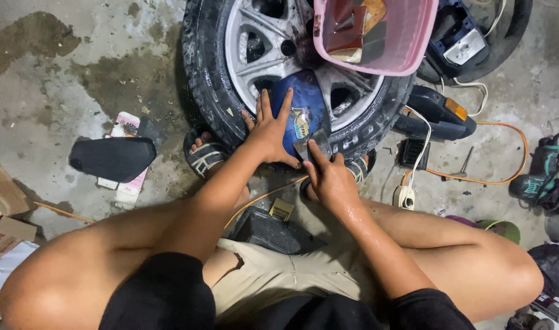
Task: The person sits on the floor and scrapes a blue plastic object resting on a car tire using a metal scraper. They repeatedly scrape the surface and occasionally dip the scraper into a pink container filled with water to clean it.
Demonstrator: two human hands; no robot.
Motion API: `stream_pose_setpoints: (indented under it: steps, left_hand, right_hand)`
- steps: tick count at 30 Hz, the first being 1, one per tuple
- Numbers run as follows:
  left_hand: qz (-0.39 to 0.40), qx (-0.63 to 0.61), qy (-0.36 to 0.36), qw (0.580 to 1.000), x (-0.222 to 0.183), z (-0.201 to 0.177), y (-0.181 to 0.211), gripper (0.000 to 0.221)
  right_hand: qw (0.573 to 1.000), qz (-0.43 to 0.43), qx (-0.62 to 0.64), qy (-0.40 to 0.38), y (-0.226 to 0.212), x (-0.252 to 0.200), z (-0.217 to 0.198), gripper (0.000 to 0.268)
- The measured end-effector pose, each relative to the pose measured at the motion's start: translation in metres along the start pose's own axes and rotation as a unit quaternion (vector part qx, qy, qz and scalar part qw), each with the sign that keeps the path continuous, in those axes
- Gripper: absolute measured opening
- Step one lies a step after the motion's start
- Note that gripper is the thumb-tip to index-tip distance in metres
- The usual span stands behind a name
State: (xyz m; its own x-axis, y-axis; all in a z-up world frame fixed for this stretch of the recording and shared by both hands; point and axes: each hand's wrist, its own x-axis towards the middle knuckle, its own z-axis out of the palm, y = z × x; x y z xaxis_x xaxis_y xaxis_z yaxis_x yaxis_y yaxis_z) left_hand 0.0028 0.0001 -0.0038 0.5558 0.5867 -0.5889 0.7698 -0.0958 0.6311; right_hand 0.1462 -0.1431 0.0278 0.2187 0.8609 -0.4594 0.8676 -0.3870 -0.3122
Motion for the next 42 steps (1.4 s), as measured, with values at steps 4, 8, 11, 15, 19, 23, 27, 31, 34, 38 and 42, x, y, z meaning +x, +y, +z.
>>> stream_pose_setpoints:
  steps: [4,8,11,15,19,23,27,31,34,38,42]
  left_hand:
    - [0.006,-0.004,0.008,1.0,-0.002,0.0,0.001,0.159]
    - [0.008,0.006,0.009,1.0,-0.001,-0.001,-0.001,0.158]
    - [0.006,0.018,0.006,1.0,-0.004,0.0,0.001,0.157]
    - [0.013,-0.003,0.007,1.0,-0.002,-0.002,0.0,0.159]
    - [0.014,-0.008,0.004,1.0,-0.006,-0.005,0.002,0.158]
    - [0.006,0.002,-0.001,1.0,-0.005,-0.007,0.002,0.161]
    - [0.003,0.015,-0.007,1.0,-0.006,-0.006,0.004,0.16]
    - [-0.002,0.013,-0.003,1.0,-0.002,-0.009,0.001,0.16]
    - [-0.002,0.016,-0.015,1.0,-0.001,-0.005,0.002,0.16]
    - [-0.005,0.018,-0.018,1.0,-0.002,-0.003,0.003,0.16]
    - [-0.006,0.021,-0.014,1.0,0.0,-0.002,0.001,0.162]
  right_hand:
    - [0.999,-0.009,-0.029,0.035,0.008,-0.004,0.012,0.054]
    - [0.999,0.006,-0.039,0.033,0.0,0.002,0.011,0.053]
    - [0.999,0.011,-0.04,0.033,-0.003,-0.004,0.008,0.054]
    - [0.999,0.009,-0.043,0.02,0.0,-0.006,0.006,0.053]
    - [1.0,0.019,-0.014,-0.007,0.002,0.003,0.001,0.055]
    - [0.999,0.006,-0.037,-0.032,0.007,0.011,-0.004,0.053]
    - [0.996,-0.066,-0.043,-0.038,0.028,0.038,-0.002,0.051]
    - [0.992,-0.083,-0.07,-0.059,0.017,0.018,-0.045,0.049]
    - [0.992,-0.092,-0.074,-0.052,0.023,0.018,-0.048,0.047]
    - [0.988,-0.128,-0.074,-0.047,0.028,0.023,-0.055,0.054]
    - [0.985,-0.154,-0.052,-0.054,0.037,0.041,-0.055,0.071]
